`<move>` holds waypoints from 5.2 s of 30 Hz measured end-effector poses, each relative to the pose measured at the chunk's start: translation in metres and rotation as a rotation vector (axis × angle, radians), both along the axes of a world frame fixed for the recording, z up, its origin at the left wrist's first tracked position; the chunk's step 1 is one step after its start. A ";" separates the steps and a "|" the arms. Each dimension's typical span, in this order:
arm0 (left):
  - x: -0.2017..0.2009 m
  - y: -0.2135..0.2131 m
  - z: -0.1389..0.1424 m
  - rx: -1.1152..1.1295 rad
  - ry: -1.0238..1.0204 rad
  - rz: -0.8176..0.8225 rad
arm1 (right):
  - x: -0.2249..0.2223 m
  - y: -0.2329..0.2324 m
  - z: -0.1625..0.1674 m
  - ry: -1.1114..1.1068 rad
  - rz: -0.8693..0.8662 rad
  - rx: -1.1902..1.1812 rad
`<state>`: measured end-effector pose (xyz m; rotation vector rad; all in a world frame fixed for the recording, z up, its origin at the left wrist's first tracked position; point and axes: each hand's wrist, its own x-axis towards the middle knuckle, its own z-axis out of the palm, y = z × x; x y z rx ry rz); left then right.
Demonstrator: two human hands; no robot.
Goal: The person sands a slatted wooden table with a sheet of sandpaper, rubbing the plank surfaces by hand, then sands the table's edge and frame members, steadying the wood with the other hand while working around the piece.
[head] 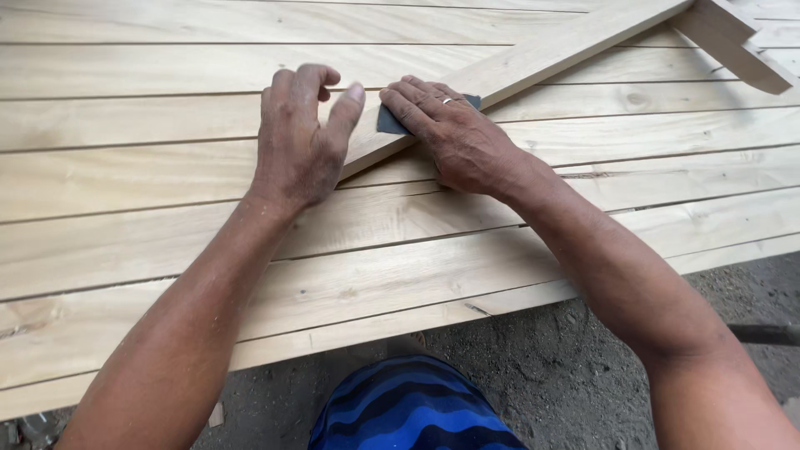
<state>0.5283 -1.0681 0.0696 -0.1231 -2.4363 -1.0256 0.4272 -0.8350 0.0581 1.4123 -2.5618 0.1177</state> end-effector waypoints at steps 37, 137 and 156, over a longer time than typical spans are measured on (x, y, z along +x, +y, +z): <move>0.067 0.103 0.028 -1.041 -0.342 0.026 | -0.085 0.202 0.042 -0.029 -0.159 0.027; -0.073 0.216 0.052 -0.641 -0.710 -0.156 | -0.139 0.237 0.066 -0.275 -0.415 0.229; -0.124 0.280 0.042 -0.643 -0.582 -0.057 | -0.137 0.239 0.066 -0.192 -0.225 0.186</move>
